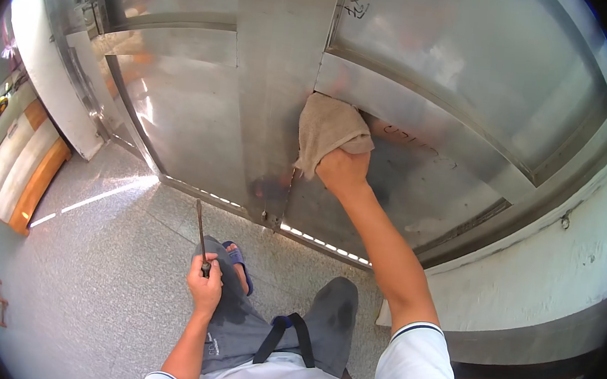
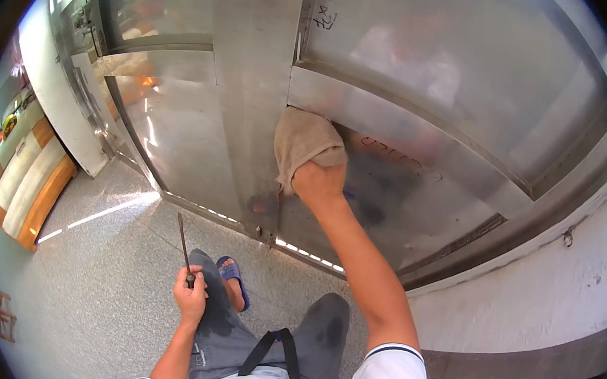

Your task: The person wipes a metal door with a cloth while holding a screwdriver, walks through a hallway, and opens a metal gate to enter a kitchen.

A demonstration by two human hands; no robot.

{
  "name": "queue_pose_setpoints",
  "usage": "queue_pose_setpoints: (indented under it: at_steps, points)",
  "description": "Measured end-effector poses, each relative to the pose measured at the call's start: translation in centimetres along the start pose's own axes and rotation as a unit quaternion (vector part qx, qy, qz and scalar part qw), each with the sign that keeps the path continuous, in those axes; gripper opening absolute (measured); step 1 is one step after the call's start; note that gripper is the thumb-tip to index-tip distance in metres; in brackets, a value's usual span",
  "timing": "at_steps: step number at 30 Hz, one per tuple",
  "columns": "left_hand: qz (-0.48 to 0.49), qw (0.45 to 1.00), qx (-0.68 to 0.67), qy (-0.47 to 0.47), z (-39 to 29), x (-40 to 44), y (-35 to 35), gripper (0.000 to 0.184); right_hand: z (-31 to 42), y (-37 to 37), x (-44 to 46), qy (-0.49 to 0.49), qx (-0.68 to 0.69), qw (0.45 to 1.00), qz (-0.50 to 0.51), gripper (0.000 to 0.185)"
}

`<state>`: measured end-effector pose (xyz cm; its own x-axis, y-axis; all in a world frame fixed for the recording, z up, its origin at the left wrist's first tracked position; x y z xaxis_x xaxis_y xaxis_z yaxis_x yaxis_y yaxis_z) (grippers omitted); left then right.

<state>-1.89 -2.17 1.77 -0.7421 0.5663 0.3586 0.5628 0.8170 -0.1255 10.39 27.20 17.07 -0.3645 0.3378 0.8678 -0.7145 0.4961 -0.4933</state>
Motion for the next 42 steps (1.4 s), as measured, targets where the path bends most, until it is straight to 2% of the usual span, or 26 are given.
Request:
queue_pose_setpoints:
  at_steps: [1, 3, 5, 7, 9, 10, 12, 13, 17, 19, 20, 22, 26, 29, 31, 34, 37, 42]
  points:
    - [0.01, 1.0, 0.008, -0.003, -0.2, 0.0, -0.2, 0.008, -0.4, -0.3, -0.7, 0.004, -0.001, 1.0, 0.003, 0.049]
    - [0.007, 1.0, 0.006, -0.003, 0.2, -0.4, -0.4, 0.007, -2.2, -1.2, -2.5, 0.15, 0.096, 0.975, 0.131, 0.052]
    - [-0.007, 1.0, -0.005, 0.002, 0.5, -0.1, -0.3, 0.007, -3.9, -2.9, -5.1, 0.091, -0.113, 0.982, 0.117, 0.052]
    - [-0.013, 1.0, -0.011, -0.004, 0.4, -0.2, -0.7, 0.008, -7.1, -3.5, -8.6, 0.213, -0.119, 0.962, 0.121, 0.053]
    - [-0.018, 1.0, -0.012, -0.008, 0.5, -0.2, -1.1, 0.008, -7.1, -6.4, -9.7, 0.314, -0.12, 0.931, 0.145, 0.054]
    - [-0.018, 1.0, -0.011, -0.009, 0.5, -0.2, -1.1, 0.008, -7.3, -6.6, -10.6, 0.31, -0.124, 0.931, 0.148, 0.054]
    - [-0.02, 1.0, -0.023, -0.009, 0.4, -0.1, -0.9, 0.008, -7.5, -6.8, -11.6, 0.245, -0.071, 0.966, 0.05, 0.054]
    - [-0.022, 0.999, -0.029, -0.006, 0.5, -0.1, -0.9, 0.008, -7.3, -6.5, -11.4, 0.243, -0.073, 0.966, 0.052, 0.054]
    - [-0.017, 0.999, 0.012, 0.024, 1.1, -0.2, -0.7, 0.008, -3.1, -0.8, -8.0, 0.131, -0.112, 0.975, 0.137, 0.053]
    - [-0.018, 0.997, 0.043, 0.055, 1.7, -0.4, -0.8, 0.008, -1.7, 2.2, -5.9, 0.166, 0.092, 0.974, 0.123, 0.046]
    - [-0.02, 0.997, 0.045, 0.058, 1.5, -0.3, -0.9, 0.008, -1.1, 3.3, -4.4, 0.165, 0.095, 0.974, 0.12, 0.046]
    - [-0.024, 1.0, -0.017, 0.0, 0.9, -0.5, -1.1, 0.007, 0.6, 3.8, -2.0, 0.07, 0.02, 0.997, 0.009, 0.057]
    - [-0.03, 0.999, -0.015, -0.035, 0.5, -0.7, -1.1, 0.007, 2.1, 2.7, -2.3, 0.058, 0.046, 0.997, 0.029, 0.058]
    - [-0.002, 1.0, 0.006, -0.006, -0.1, -0.3, -1.0, 0.006, 1.6, 3.3, -3.9, 0.087, -0.016, 0.996, 0.015, 0.055]
    - [0.02, 0.999, 0.023, 0.012, 0.7, -0.2, -0.8, 0.008, 1.8, 2.5, -4.3, 0.109, -0.009, 0.992, 0.061, 0.05]
    - [0.011, 0.999, 0.032, 0.024, 1.1, -0.5, -0.5, 0.009, 0.5, 2.6, -7.3, 0.071, 0.019, 0.993, 0.094, 0.047]
    - [0.002, 1.0, 0.017, 0.011, 0.0, -0.2, -0.1, 0.007, -0.1, 0.7, -6.2, 0.034, 0.029, 0.996, 0.072, 0.047]
    - [0.015, 0.999, 0.03, 0.026, 0.1, -0.2, 0.1, 0.008, -2.8, -3.3, -2.9, 0.073, 0.024, 0.996, 0.045, 0.044]
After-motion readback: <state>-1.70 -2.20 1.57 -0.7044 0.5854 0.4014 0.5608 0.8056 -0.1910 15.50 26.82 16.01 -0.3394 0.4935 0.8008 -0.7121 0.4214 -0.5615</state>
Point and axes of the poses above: each hand's wrist, its own x-axis towards the middle knuckle, its own y-axis out of the palm, z = x × y, the point moved 2 cm from there along x, towards the middle knuckle, and after that the axes turned 13 degrees about y, right-handed, at the moved point
